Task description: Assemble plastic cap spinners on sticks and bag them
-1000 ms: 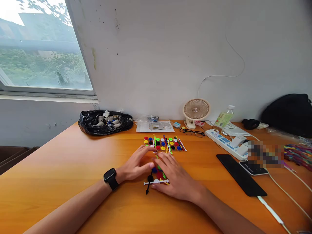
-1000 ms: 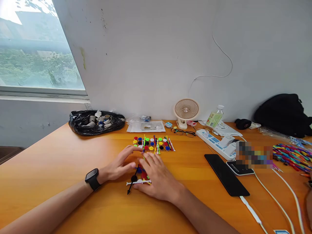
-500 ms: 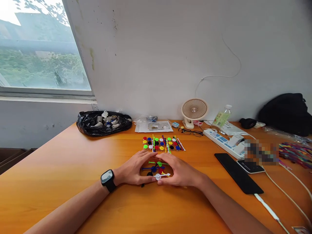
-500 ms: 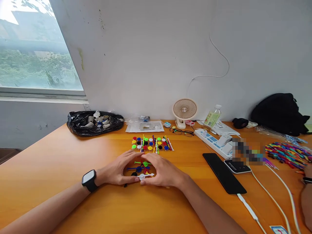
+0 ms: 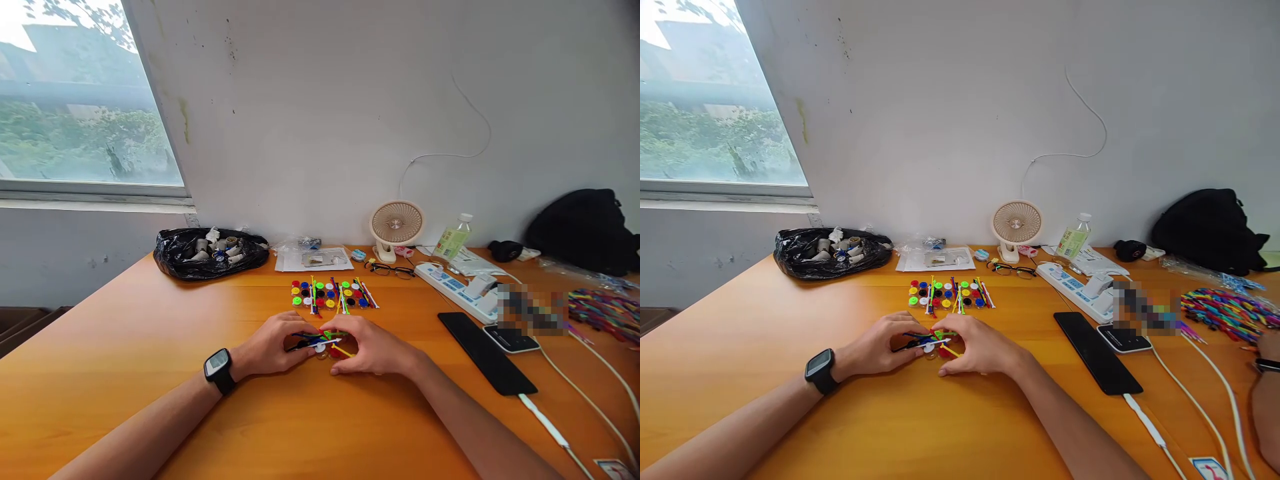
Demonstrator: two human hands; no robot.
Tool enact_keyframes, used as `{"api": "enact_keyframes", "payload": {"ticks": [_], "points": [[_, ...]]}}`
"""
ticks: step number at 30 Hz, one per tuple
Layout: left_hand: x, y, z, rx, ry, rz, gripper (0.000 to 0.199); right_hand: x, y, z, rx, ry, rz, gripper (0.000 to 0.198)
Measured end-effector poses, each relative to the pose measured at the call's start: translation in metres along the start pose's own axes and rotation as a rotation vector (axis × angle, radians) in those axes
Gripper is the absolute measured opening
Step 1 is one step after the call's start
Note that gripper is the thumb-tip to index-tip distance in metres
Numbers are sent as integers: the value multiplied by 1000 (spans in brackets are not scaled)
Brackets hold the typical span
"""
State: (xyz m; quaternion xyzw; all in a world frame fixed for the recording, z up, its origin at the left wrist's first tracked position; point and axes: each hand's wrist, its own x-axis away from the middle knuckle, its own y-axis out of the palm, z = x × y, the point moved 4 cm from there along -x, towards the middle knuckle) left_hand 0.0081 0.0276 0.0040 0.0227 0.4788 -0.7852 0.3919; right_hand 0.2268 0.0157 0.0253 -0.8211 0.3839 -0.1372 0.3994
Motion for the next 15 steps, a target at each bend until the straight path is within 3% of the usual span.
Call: {"api": "enact_keyframes", "payload": {"ticks": [3,9,15], "points": [[0,-1,0,4,6,-4,35,2,-7,3,1,27,-29,74],[-1,-2,4,-21,14,-21,49,4,-12,14,4,120,-39,68],[-4,-2,9,-329,206,-58,59,2,-11,12,-2,78,-25,51]]}}
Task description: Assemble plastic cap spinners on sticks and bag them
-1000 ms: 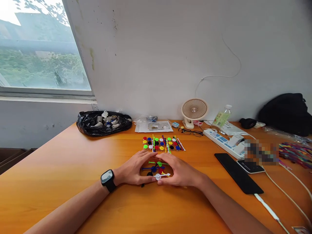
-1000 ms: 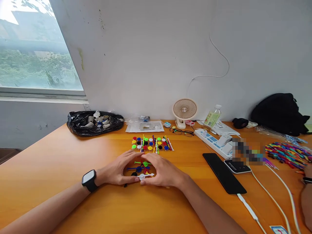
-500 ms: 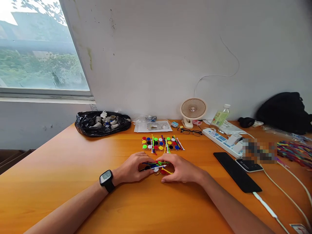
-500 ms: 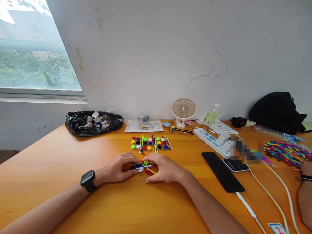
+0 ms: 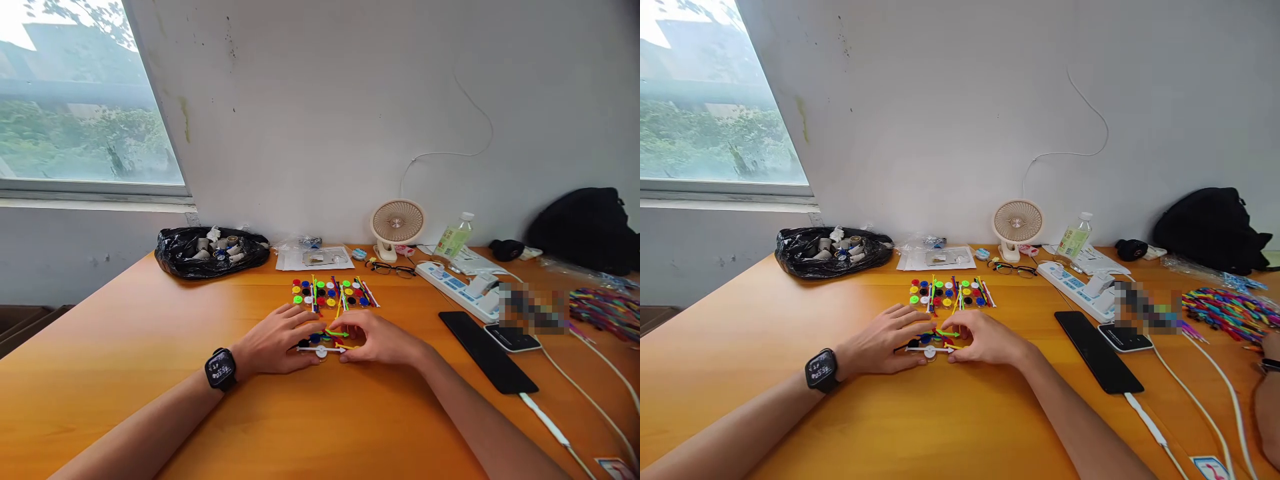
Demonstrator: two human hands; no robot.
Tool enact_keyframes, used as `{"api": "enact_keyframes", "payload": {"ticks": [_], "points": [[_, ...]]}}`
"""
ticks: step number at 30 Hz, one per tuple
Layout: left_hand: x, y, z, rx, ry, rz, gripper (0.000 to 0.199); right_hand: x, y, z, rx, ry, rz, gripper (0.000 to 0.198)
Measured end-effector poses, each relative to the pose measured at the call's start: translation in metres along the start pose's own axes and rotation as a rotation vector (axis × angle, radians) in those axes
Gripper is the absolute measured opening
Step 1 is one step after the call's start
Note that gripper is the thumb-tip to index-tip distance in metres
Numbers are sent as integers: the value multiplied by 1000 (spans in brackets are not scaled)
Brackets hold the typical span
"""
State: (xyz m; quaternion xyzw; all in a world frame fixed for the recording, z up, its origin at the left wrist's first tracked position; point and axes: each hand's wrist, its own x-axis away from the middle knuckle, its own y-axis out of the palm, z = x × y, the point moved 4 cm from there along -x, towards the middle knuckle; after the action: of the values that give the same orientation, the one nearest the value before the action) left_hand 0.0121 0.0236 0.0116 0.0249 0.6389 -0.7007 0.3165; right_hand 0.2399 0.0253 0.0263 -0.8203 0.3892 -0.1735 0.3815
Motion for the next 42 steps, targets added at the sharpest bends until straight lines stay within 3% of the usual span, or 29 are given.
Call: {"api": "enact_keyframes", "payload": {"ticks": [6,15,32,37,39,42], "points": [[-1,5,1,-151,123,-24,63,-2,2,-3,57,-21,10,33],[-2,4,2,-87,104,1,61,-2,3,-9,88,-35,35,25],[-2,5,1,-61,109,-16,68,0,3,-13,43,-62,27,43],[-1,1,0,-55,90,-24,63,2,4,-14,77,-59,27,45],[0,-5,-3,-68,89,-10,57,1,3,-16,97,-58,71,47],[-2,-19,-11,-141,78,40,45,-2,-8,-25,115,-108,292,43]]}}
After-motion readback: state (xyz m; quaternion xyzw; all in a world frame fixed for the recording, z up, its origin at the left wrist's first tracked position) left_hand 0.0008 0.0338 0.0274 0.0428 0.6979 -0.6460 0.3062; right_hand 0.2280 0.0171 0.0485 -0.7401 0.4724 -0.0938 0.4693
